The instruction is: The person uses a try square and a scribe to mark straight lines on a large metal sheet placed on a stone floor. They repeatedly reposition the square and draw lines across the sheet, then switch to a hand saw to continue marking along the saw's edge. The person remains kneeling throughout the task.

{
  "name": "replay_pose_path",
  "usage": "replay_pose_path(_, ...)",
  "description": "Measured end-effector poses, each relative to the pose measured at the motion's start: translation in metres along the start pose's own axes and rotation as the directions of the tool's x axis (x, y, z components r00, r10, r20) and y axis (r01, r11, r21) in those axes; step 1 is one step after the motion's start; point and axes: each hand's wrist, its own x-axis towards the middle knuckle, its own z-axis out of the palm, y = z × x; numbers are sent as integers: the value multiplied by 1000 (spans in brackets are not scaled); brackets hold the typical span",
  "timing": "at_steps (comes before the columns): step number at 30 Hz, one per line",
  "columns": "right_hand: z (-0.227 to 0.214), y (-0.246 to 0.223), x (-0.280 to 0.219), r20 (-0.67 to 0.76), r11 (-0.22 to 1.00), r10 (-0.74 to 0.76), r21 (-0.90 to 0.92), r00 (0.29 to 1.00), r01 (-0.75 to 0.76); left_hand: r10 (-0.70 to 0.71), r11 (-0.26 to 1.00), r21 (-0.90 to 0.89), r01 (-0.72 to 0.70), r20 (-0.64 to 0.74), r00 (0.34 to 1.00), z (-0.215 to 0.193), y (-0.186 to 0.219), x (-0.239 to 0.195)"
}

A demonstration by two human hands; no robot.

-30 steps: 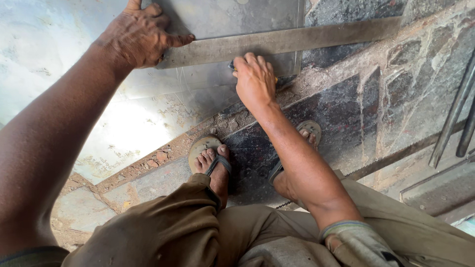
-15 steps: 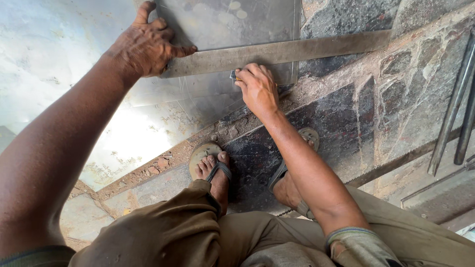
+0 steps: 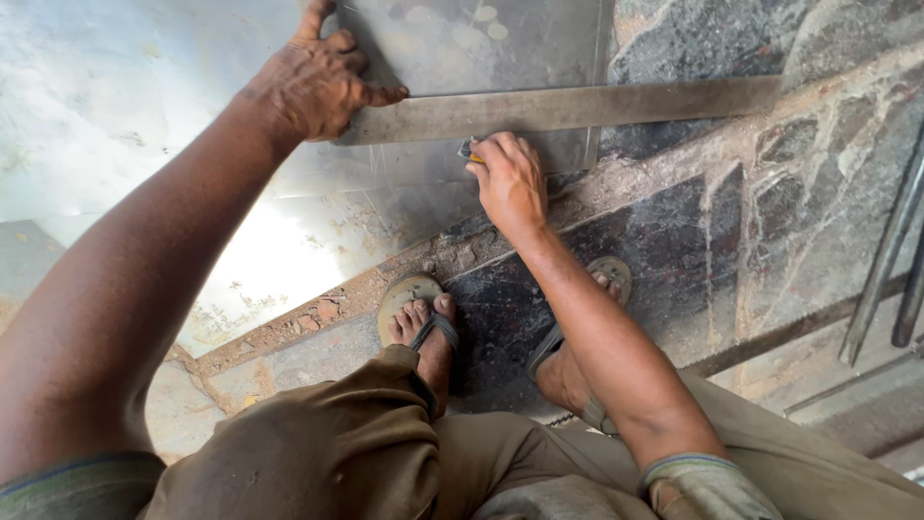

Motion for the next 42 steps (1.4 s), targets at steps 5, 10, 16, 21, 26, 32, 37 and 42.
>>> replay_pose_path(5,9,-1,-4,-36,998,-13,-56,999,11,-10,998,-60,6,-66,998,13,6,5)
replay_pose_path(10,9,-2,-3,-10,996,-16,-92,1000,15,-7,1000,-22,5,-51,999,19,8,5)
replay_pose_path(16,8,-5,0,65,990,49,-135,997,-40,-38,999,16,40,-84,996,19,11,5)
replay_pose_path(21,4,-12,5,73,987,71,-149,995,-60,-30,999,16,30,-24,999,15,10,3)
replay_pose_path(26,-4,-18,10,207,973,168,-192,964,-128,-20,999,40,22,-50,999,12,12,3)
replay_pose_path(32,-20,-15,9,536,959,278,-103,797,-265,-14,998,62,16,-24,1000,1,3,5)
replay_pose_path(37,-10,-3,9,50,999,-6,38,999,4,-3,999,39,4,-21,1000,1,4,3)
replay_pose_path(42,1,-5,1,241,990,113,-111,964,-88,-6,1000,29,7,-35,999,7,7,4)
